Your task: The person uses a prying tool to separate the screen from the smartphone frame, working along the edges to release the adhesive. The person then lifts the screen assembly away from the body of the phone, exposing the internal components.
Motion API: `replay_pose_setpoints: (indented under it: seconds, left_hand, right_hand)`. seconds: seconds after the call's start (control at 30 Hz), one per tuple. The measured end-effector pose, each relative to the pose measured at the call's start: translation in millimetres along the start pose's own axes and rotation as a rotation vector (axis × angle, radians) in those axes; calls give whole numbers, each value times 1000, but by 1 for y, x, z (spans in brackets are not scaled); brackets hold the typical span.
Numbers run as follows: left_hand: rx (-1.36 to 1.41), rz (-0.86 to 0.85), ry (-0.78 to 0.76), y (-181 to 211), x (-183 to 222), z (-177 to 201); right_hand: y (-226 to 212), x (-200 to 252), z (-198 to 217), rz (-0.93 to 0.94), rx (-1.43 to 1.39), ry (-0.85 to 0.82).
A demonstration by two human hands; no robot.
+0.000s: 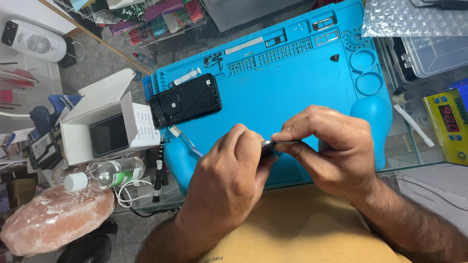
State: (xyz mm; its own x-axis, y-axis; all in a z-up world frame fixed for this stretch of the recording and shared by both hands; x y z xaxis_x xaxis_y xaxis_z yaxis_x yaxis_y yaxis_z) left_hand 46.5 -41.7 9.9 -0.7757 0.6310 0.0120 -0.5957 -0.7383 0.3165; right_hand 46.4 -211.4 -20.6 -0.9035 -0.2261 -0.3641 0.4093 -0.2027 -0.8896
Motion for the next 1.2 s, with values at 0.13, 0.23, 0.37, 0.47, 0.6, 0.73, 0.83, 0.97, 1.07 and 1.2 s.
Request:
replay_pose_setpoints:
  seconds: [0.13, 0.23, 0.37, 0.47, 0.6, 0.73, 0.83, 0.97, 1.07, 1.2]
  left_hand:
    - [52, -4, -4, 5, -5, 10]
    - [43, -44, 105, 8, -3, 15]
    - [36, -149, 292, 14, 3, 7]
    - [18, -154, 321, 16, 3, 1]
    - [-53, -156, 332, 18, 3, -6]
    - [-95, -133, 361, 18, 4, -7]
    - [-98, -115, 358, 16, 4, -9]
    - [-155, -106, 385, 19, 5, -8]
    - [-180, -99, 388, 20, 6, -9]
    - [-219, -103, 405, 22, 7, -9]
  right_hand:
    - [9, 16, 1, -24, -3, 68]
    - [12, 19, 2, -16, -44, 110]
    - [8, 19, 4, 69, -44, 102]
    - [5, 16, 1, 110, -30, 118]
    - [8, 17, -5, 97, -16, 206]
    - [10, 15, -11, 96, -30, 247]
    - [12, 15, -14, 90, -56, 272]
    - [12, 14, -14, 91, -69, 281]
    - [11, 13, -14, 89, -64, 280]
    - [8, 11, -12, 88, -47, 248]
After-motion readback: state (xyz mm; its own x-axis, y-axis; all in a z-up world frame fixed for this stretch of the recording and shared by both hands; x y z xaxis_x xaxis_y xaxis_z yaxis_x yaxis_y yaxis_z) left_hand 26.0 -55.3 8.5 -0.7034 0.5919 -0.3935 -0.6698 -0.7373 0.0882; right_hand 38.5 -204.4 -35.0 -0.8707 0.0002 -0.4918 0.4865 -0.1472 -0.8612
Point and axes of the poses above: each hand's wrist, its own x-axis away from the middle knuckle, its own z-axis out of the back of the hand, y = z × x, the point moved 5 cm from there along -x, towards the middle knuckle, and after that the axes turned 11 degrees about -y, right-handed, at the moved point
